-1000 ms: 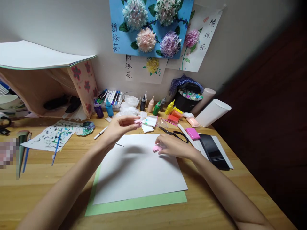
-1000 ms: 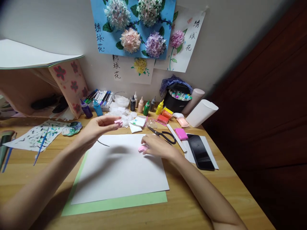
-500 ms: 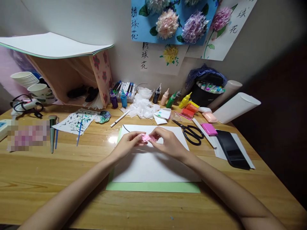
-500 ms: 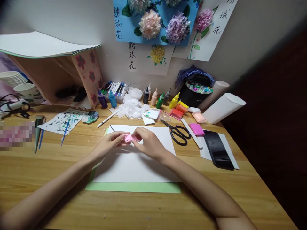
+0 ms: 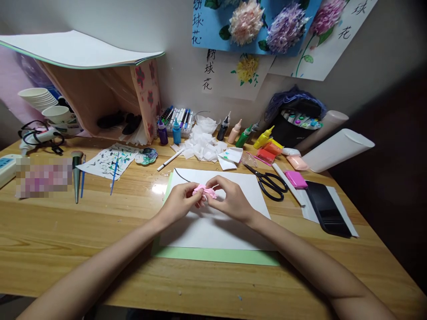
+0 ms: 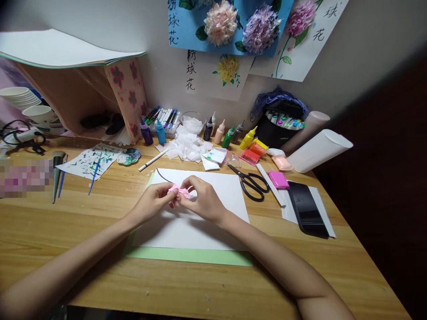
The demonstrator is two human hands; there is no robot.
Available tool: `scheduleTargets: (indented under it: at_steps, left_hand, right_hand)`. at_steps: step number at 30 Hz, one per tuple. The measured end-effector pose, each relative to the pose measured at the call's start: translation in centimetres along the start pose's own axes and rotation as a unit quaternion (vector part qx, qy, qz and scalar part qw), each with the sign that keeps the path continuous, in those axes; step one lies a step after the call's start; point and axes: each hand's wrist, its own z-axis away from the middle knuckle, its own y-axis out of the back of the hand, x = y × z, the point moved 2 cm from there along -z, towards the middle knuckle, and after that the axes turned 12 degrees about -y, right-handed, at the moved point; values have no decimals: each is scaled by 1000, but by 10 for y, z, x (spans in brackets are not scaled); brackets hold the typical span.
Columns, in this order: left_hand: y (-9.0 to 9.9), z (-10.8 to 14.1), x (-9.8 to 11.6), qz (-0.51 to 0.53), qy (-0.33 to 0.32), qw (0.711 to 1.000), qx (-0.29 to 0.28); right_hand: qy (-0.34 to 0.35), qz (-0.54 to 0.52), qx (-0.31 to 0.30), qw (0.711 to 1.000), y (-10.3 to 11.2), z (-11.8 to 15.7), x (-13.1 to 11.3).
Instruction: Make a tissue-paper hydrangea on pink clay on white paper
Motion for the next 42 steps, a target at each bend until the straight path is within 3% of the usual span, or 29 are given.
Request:
scheduleTargets:
  at_steps: [6, 10, 15, 18, 20, 22, 25, 28, 30, 32, 37, 42]
  left_hand:
    - [1, 0, 0, -11, 14, 1000, -13]
    - [1, -2, -3, 16, 29, 999, 18]
    - [4, -6, -7, 121, 72, 980, 139]
    - [10, -6, -8, 140, 54, 964, 220]
    - [13, -6, -8, 156, 39, 959, 233]
    - [13, -6, -8, 174, 44, 960, 213]
    - [11, -6, -10, 138, 82, 973, 168]
    - [8, -6, -13, 111, 98, 982, 118]
    - [5, -6, -15, 136, 100, 982, 85]
    - [3, -6, -16, 156, 103, 981, 59]
    - [0, -6, -17, 146, 92, 984, 34]
    - [-3, -5, -18, 131, 85, 987, 19]
  right_hand:
    - [63, -9, 26, 998, -3, 4, 7]
    - [102, 8, 53, 993, 1, 2, 5]
    - [1, 25, 59, 998, 17, -11, 11]
    - [-77, 69, 35, 994, 30, -20, 22]
    - [-121, 102, 26, 987, 41, -24, 28]
    - [-151, 127, 10, 980, 51, -26, 33]
    - [-179, 188, -67, 963, 62, -26, 38]
    - [-225, 287, -160, 917, 71, -23, 48]
    - [-256, 329, -187, 889, 75, -20, 54]
    - [-254, 356, -186, 880, 77, -19, 57]
    - [-142, 382, -120, 905, 72, -16, 42]
    - [-97, 306, -106, 941, 53, -7, 13]
